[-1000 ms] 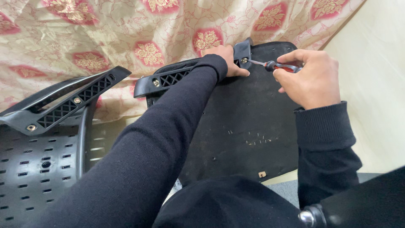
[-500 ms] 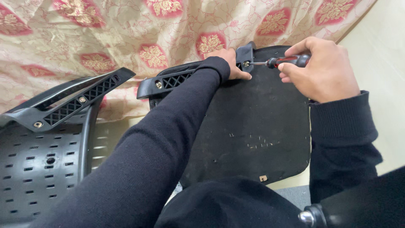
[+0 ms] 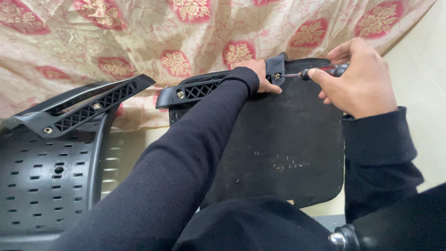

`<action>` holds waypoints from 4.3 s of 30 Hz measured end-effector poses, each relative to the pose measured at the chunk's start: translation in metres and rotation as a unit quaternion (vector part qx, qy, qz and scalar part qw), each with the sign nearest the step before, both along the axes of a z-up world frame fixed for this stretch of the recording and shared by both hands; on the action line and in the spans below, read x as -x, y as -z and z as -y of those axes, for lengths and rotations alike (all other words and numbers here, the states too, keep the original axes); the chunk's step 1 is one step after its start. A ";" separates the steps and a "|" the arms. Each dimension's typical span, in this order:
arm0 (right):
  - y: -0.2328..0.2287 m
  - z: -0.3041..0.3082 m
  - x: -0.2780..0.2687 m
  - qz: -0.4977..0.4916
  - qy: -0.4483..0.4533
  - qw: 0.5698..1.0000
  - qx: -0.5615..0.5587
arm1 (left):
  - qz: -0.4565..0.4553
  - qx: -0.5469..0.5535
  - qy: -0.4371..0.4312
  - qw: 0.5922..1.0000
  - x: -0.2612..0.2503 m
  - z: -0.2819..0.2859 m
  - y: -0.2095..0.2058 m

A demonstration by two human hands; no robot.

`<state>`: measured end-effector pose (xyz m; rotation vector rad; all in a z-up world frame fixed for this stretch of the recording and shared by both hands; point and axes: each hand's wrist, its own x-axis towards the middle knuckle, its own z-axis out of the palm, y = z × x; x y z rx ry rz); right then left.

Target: The person uses a screwdriver to fasten screws into a black plastic chair component, securing a bracket to the chair back. The person holds the bracket in place with one hand while turning the screwdriver with the other.

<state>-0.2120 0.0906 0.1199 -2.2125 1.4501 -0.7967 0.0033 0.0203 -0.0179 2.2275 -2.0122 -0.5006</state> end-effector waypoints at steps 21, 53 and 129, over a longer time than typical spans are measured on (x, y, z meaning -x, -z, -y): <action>-0.002 -0.005 -0.003 -0.001 0.001 0.992 0.123 | 0.007 -0.013 0.004 1.000 -0.004 0.000 0.002; 0.006 -0.004 -0.011 -0.162 0.009 0.982 0.101 | 0.004 -0.021 -0.002 1.000 -0.001 0.002 -0.002; 0.025 0.013 0.006 -0.084 -0.049 0.991 0.089 | 0.005 0.010 0.002 1.000 -0.002 0.001 0.009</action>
